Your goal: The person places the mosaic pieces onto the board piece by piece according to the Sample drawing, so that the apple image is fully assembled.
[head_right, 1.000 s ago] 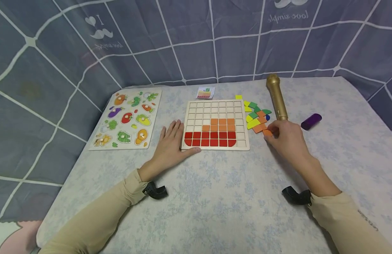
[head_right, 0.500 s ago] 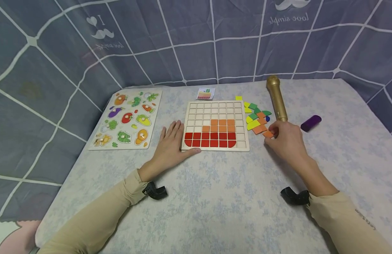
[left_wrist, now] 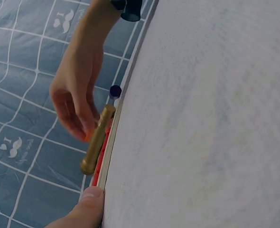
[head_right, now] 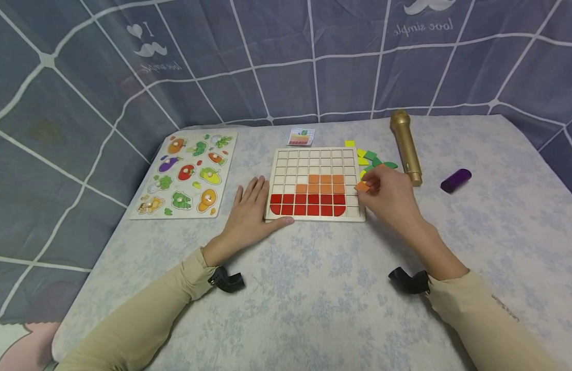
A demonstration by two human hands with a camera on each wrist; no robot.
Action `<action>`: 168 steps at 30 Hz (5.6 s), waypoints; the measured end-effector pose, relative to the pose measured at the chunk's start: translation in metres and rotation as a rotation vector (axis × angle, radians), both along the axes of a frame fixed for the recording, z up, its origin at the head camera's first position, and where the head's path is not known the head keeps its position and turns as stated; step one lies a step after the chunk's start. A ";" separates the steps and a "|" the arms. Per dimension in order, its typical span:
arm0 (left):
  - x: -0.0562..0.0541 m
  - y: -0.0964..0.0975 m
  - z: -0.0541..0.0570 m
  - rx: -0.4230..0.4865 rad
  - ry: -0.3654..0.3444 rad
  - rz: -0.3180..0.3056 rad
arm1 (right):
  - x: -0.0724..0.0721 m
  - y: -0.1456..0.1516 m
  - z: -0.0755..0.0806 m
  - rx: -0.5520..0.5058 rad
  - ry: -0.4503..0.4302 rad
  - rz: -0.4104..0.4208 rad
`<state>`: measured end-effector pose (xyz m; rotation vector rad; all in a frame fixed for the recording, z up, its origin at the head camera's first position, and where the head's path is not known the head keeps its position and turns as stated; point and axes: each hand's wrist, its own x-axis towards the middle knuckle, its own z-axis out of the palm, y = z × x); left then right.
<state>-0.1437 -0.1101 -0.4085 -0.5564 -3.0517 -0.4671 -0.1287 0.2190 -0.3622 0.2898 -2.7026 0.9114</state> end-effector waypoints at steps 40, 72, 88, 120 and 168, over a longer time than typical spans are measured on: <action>-0.002 -0.001 0.000 -0.016 -0.002 -0.001 | -0.050 -0.116 -0.028 -0.113 -0.091 0.257; -0.004 0.000 -0.001 0.000 -0.019 0.001 | -0.059 -0.083 -0.016 -0.139 -0.063 0.127; -0.003 -0.001 0.000 -0.006 -0.016 0.002 | -0.063 -0.031 -0.009 -0.141 -0.046 -0.248; -0.003 -0.001 0.001 -0.006 -0.011 0.000 | -0.067 -0.015 -0.025 -0.038 -0.083 -0.378; -0.004 -0.002 -0.002 -0.006 -0.005 -0.002 | 0.003 0.033 0.005 0.107 -0.243 -0.119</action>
